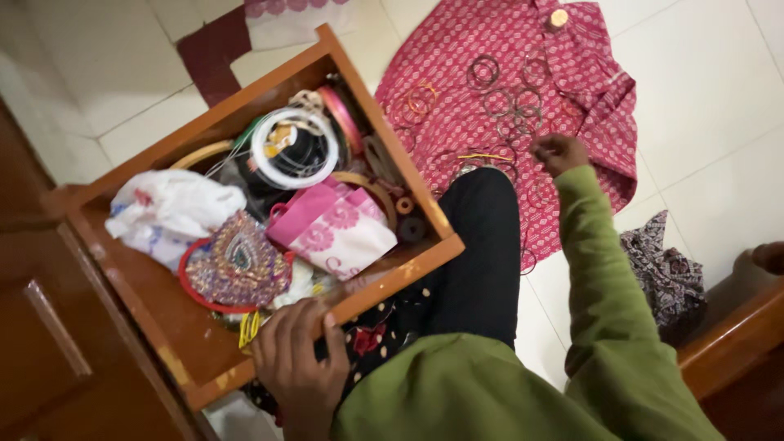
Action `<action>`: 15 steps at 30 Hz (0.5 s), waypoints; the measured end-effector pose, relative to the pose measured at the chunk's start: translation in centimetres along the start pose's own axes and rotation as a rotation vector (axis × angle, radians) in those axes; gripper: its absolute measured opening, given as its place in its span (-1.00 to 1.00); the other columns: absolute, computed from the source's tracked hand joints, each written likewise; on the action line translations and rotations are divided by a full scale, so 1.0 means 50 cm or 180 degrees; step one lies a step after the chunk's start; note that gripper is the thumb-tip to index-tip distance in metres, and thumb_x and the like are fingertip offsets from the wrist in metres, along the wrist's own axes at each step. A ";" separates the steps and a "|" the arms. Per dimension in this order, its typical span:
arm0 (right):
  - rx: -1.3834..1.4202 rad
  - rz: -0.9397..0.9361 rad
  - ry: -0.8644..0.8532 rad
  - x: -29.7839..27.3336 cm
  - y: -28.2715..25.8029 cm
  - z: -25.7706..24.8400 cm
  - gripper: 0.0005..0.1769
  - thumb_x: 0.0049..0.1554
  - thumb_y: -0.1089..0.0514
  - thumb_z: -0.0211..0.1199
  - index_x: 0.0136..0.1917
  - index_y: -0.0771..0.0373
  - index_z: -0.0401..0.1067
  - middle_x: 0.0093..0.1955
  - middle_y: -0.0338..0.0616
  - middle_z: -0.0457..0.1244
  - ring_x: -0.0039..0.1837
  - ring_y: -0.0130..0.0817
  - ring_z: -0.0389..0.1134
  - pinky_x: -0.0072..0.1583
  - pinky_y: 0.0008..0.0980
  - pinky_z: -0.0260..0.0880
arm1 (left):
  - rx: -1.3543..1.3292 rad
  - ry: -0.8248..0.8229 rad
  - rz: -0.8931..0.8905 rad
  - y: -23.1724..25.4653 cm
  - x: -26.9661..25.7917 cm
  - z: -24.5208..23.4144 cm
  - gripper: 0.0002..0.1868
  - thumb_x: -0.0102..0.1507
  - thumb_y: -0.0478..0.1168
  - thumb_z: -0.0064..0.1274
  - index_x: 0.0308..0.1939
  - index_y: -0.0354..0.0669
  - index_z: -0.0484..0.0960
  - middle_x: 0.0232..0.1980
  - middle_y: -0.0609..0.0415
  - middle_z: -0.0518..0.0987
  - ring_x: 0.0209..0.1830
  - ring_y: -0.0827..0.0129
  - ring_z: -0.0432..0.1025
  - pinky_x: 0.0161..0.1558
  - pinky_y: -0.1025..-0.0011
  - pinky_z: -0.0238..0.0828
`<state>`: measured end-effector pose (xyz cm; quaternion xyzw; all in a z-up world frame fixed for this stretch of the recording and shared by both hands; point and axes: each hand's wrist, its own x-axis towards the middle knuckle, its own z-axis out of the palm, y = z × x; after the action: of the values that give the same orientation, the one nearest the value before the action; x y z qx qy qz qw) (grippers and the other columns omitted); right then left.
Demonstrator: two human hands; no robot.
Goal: The person organizes jewelry and accessories in a wooden drawer, removing items to the floor, placing small items into a plastic bag, and rearranging containers within the drawer.
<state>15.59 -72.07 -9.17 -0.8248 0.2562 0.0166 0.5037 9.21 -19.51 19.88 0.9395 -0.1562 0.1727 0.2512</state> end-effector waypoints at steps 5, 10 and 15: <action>-0.0573 -0.0276 0.0299 0.006 0.088 0.050 -0.75 0.18 0.16 0.41 0.10 0.30 0.59 0.03 -0.04 0.45 0.00 -0.27 0.48 0.06 -0.31 0.47 | 0.0424 -0.0048 -0.0109 0.006 -0.010 0.029 -0.83 0.36 -0.23 0.00 -0.06 -0.19 0.65 -0.06 0.04 0.66 -0.01 0.12 0.54 0.08 0.17 0.39; -0.0357 0.0261 0.0482 0.031 0.116 0.084 -0.71 0.12 0.13 0.38 0.09 0.28 0.55 0.01 -0.03 0.44 -0.04 -0.22 0.50 -0.02 -0.22 0.50 | 0.0766 -0.0278 -0.0242 -0.001 -0.019 0.051 -0.70 0.36 -0.12 -0.21 -0.14 -0.09 0.67 -0.12 0.11 0.68 -0.10 0.17 0.55 0.02 0.20 0.36; -0.1180 0.0308 0.0620 0.058 0.130 0.112 -0.81 0.14 0.08 0.44 -0.04 0.23 0.63 -0.08 0.03 0.46 -0.06 -0.07 0.48 0.05 -0.14 0.45 | 0.0906 0.0232 -0.0047 -0.011 -0.035 0.086 -0.67 0.42 -0.13 -0.22 -0.17 -0.09 0.68 -0.20 0.11 0.67 -0.19 0.17 0.56 -0.06 0.20 0.36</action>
<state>16.54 -70.88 -18.13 -0.8878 0.3355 0.0079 0.3148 8.95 -20.94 15.44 0.9599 -0.1141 0.2252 0.1223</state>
